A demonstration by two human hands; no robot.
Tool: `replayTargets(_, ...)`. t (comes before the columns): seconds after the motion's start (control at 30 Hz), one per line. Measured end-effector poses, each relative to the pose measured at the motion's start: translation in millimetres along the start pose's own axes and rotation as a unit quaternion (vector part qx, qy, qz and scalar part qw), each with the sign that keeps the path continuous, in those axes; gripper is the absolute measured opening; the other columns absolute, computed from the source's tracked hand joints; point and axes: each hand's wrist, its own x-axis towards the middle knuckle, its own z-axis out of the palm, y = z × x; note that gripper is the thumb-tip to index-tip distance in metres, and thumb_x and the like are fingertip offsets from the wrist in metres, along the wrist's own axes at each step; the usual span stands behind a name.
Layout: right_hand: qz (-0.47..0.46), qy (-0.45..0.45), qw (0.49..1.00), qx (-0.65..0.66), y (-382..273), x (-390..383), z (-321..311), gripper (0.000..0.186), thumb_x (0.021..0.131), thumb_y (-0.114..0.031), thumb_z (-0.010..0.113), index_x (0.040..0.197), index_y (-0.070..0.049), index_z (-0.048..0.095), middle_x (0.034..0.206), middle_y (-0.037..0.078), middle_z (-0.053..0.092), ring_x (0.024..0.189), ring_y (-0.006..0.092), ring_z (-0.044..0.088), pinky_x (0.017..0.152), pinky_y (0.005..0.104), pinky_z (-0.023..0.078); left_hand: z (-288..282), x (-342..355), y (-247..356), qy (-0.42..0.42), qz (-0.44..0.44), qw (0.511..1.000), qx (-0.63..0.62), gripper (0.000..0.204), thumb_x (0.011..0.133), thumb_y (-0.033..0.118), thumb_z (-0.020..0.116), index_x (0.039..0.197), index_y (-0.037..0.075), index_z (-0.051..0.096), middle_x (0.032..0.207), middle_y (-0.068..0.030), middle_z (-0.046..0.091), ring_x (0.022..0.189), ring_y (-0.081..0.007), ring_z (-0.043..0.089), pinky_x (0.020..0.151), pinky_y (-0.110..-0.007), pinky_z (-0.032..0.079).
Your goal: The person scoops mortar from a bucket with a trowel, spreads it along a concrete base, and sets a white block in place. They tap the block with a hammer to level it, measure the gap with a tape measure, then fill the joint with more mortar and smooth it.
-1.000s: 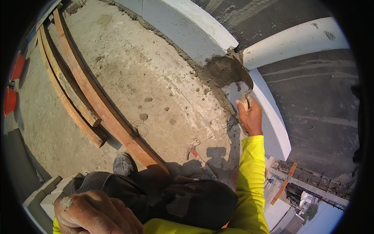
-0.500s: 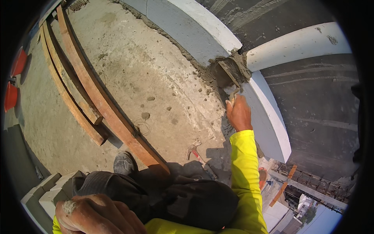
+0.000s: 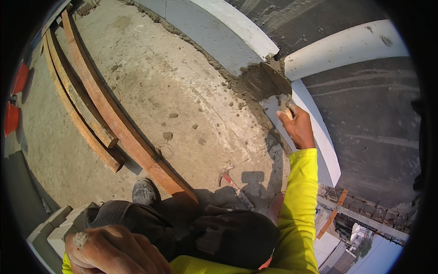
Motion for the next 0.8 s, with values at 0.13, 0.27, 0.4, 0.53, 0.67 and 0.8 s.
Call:
replayTargets(0.13,0.057,0.019,0.991,0.122,4,-8,2,0.039,0.086,-0.026,0.075,0.1,0.009,0.066,0.08,0.016,0.067,0.071,0.0235,0.06,0.07,0.0384,0.049,1,2,1,-0.001,0.003,1.0,-0.01,0.028,0.093,0.03,0.075,0.107,0.006,0.07,0.079,-0.0068,0.074,0.069,-0.0172,0.067,0.064,-0.03,0.056)
replayTargets(0.27,0.025,0.037,0.988,0.144,6,-32,29,0.037,0.088,-0.028,0.073,0.096,0.007,0.065,0.076,0.013,0.063,0.068,0.0193,0.054,0.066,0.0357,0.046,30,-2,3,0.185,0.054,0.979,0.069,0.019,0.103,0.017,0.057,0.096,0.0,0.063,0.074,-0.014,0.068,0.059,-0.0225,0.071,0.057,-0.039,0.063)
replayTargets(0.4,0.076,-0.08,0.984,0.137,18,-24,81,0.038,0.09,-0.031,0.07,0.094,0.007,0.064,0.073,0.013,0.062,0.064,0.0193,0.056,0.063,0.0349,0.047,30,-1,5,0.165,0.034,0.983,0.078,0.017,0.103,0.017,0.058,0.097,0.001,0.062,0.073,-0.0132,0.067,0.059,-0.022,0.071,0.057,-0.038,0.063)
replayTargets(0.53,0.106,-0.132,0.973,0.159,26,7,106,0.044,0.09,-0.033,0.07,0.092,0.01,0.061,0.069,0.014,0.061,0.057,0.0203,0.061,0.06,0.0353,0.049,31,-5,5,0.186,0.037,0.98,0.065,0.017,0.102,0.016,0.058,0.097,0.001,0.061,0.071,-0.0122,0.065,0.059,-0.0218,0.071,0.057,-0.038,0.063)
replayTargets(0.67,0.092,-0.148,0.974,0.147,14,21,94,0.053,0.089,-0.034,0.072,0.107,0.014,0.062,0.07,0.014,0.062,0.054,0.0182,0.062,0.057,0.034,0.051,32,-6,6,0.196,0.051,0.976,0.079,0.016,0.102,0.015,0.058,0.096,0.0,0.061,0.071,-0.0123,0.065,0.058,-0.0218,0.071,0.057,-0.038,0.064)
replayTargets(0.8,0.089,-0.123,0.967,0.206,3,14,77,0.057,0.09,-0.033,0.073,0.117,0.016,0.06,0.076,0.012,0.065,0.055,0.0152,0.061,0.056,0.0314,0.05,31,-5,6,0.187,0.047,0.979,0.067,0.016,0.102,0.015,0.058,0.095,0.0,0.061,0.07,-0.0125,0.066,0.058,-0.0221,0.071,0.057,-0.039,0.064)
